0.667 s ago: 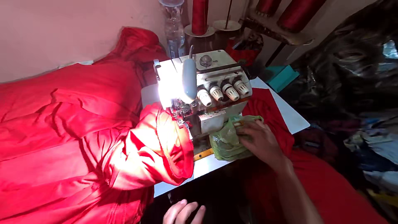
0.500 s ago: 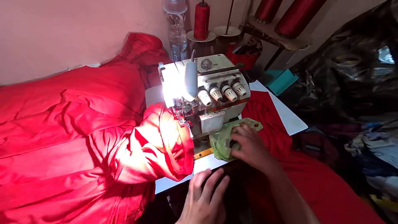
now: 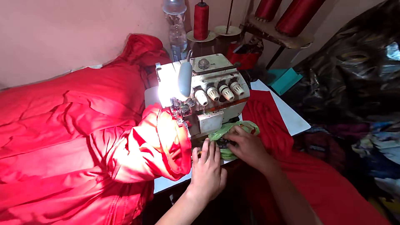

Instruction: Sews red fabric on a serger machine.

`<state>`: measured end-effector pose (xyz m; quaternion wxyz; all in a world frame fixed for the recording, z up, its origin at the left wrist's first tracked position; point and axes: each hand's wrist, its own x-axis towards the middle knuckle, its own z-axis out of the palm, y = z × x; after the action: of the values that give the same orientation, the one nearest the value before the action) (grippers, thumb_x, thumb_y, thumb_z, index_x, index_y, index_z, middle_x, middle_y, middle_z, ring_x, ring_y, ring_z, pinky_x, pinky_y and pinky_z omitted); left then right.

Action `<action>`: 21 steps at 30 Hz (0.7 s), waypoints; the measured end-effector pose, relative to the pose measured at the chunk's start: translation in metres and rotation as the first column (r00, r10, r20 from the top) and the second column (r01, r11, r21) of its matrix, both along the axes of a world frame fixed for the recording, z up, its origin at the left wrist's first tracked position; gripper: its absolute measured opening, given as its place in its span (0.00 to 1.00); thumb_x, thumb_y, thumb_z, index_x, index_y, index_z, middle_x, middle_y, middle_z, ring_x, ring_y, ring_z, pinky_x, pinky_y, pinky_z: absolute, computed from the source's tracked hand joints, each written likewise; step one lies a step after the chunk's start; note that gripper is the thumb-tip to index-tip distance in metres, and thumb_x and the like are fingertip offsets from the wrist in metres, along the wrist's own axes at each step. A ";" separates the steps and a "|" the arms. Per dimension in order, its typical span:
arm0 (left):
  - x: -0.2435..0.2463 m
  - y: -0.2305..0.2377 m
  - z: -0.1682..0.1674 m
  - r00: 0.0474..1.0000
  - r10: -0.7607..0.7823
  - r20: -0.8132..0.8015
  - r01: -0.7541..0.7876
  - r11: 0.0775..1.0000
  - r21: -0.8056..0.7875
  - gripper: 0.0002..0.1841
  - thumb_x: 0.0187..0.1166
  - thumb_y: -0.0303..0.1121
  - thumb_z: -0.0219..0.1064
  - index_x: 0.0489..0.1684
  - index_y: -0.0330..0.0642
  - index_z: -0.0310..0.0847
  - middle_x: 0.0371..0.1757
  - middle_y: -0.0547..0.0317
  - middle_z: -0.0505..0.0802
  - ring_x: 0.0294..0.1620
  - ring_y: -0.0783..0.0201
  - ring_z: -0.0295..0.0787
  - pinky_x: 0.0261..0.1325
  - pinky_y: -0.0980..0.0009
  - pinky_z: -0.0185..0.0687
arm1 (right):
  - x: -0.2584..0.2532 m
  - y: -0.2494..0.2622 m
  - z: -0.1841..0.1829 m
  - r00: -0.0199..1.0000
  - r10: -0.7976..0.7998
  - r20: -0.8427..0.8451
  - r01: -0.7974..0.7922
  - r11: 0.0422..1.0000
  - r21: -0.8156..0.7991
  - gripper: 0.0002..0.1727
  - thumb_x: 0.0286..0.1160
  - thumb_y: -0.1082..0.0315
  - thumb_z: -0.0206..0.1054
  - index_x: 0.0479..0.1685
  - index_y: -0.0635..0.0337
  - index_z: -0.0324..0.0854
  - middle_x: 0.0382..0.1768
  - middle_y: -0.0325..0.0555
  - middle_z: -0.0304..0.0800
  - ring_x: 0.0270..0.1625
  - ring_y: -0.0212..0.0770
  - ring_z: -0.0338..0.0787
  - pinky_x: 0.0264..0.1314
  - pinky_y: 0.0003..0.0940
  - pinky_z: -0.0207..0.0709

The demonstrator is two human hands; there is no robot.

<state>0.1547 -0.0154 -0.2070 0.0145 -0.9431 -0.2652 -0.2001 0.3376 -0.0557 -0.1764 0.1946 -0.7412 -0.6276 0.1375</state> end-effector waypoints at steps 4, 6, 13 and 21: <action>-0.002 0.004 0.003 0.999 -0.019 0.039 0.022 0.997 -0.069 0.29 0.66 0.43 0.59 0.61 0.34 0.88 0.69 0.42 0.89 0.76 0.36 0.79 0.63 0.39 0.73 | 0.004 0.005 -0.011 0.999 -0.003 0.034 -0.004 0.975 0.222 0.08 0.74 0.70 0.68 0.40 0.64 0.92 0.47 0.60 0.90 0.45 0.59 0.92 0.42 0.56 0.83; -0.002 0.005 0.002 0.995 -0.031 0.090 0.040 0.994 -0.105 0.28 0.68 0.43 0.58 0.62 0.35 0.88 0.68 0.43 0.90 0.75 0.35 0.79 0.63 0.39 0.73 | 0.008 0.004 -0.015 1.000 -0.018 -0.015 0.022 0.948 0.317 0.09 0.71 0.69 0.67 0.38 0.65 0.91 0.44 0.59 0.91 0.52 0.60 0.90 0.51 0.55 0.82; -0.001 0.006 0.006 0.980 -0.034 0.198 0.080 0.970 -0.229 0.25 0.76 0.44 0.56 0.64 0.38 0.87 0.65 0.45 0.91 0.77 0.32 0.76 0.64 0.37 0.71 | 0.018 -0.004 -0.016 0.988 -0.062 -0.144 0.115 0.911 0.397 0.12 0.74 0.66 0.67 0.39 0.64 0.93 0.44 0.55 0.94 0.51 0.54 0.92 0.54 0.51 0.82; 0.001 0.012 0.013 0.948 -0.068 0.310 0.149 0.958 -0.244 0.21 0.80 0.42 0.55 0.59 0.43 0.91 0.63 0.49 0.93 0.75 0.35 0.77 0.64 0.43 0.72 | 0.030 -0.002 -0.012 0.987 -0.090 -0.130 0.145 0.842 0.519 0.12 0.74 0.65 0.66 0.38 0.65 0.92 0.39 0.54 0.94 0.32 0.39 0.89 0.36 0.33 0.82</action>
<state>0.1559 -0.0029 -0.1944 -0.1629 -0.9086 -0.2359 -0.3037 0.3678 -0.0575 -0.1884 0.4296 -0.6885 -0.5841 -0.0149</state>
